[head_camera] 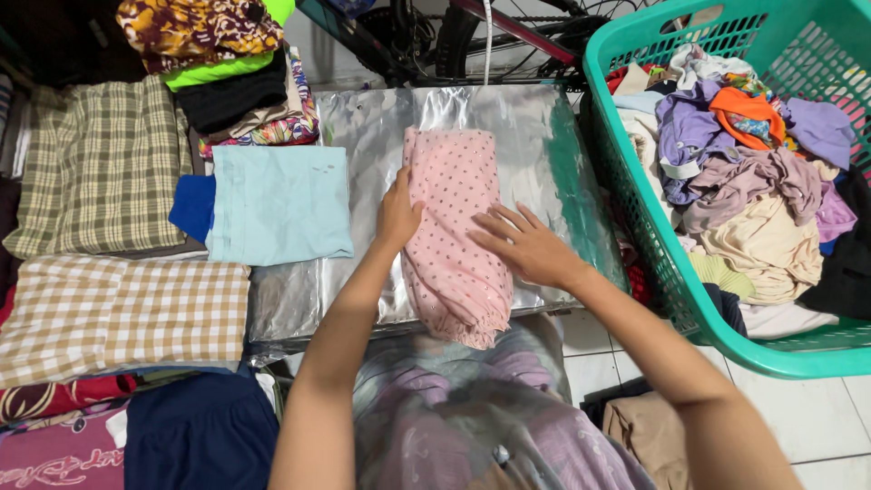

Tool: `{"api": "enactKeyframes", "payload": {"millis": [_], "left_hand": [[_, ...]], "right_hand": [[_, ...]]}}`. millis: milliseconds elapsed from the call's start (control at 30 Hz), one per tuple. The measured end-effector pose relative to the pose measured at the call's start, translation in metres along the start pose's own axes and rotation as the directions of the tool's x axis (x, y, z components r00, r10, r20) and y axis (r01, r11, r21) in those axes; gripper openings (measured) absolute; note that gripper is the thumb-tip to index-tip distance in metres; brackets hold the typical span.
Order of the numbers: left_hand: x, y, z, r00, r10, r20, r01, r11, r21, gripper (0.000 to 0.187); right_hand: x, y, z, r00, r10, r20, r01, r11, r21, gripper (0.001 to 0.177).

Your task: The person folds various garments one by one on a foil-covered surface, including checkered shorts, a pink skirt, a beige top, purple pants, an orange floral top, and a blue shirt. Each item is smoothed, folded, and stacked on the left side of the workspace.

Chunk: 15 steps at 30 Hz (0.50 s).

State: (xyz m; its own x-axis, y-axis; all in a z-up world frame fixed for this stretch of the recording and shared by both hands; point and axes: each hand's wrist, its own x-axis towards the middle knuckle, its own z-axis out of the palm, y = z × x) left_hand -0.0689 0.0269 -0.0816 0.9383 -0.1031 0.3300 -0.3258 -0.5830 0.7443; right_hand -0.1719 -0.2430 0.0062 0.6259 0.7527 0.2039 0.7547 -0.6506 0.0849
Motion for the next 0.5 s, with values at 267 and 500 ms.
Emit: {"api": "enactKeyframes", "payload": {"millis": [267, 500], "left_hand": [[-0.007, -0.026, 0.015, 0.76, 0.4, 0.513, -0.418, 0.904, -0.087, 0.045], [-0.036, -0.106, 0.003, 0.711, -0.14, 0.689, 0.489, 0.803, -0.341, 0.054]], "right_hand": [[0.002, 0.025, 0.057, 0.934, -0.355, 0.035, 0.347, 0.928, 0.137, 0.077], [0.027, 0.031, 0.091, 0.811, 0.365, 0.458, -0.578, 0.375, 0.725, 0.063]]}}
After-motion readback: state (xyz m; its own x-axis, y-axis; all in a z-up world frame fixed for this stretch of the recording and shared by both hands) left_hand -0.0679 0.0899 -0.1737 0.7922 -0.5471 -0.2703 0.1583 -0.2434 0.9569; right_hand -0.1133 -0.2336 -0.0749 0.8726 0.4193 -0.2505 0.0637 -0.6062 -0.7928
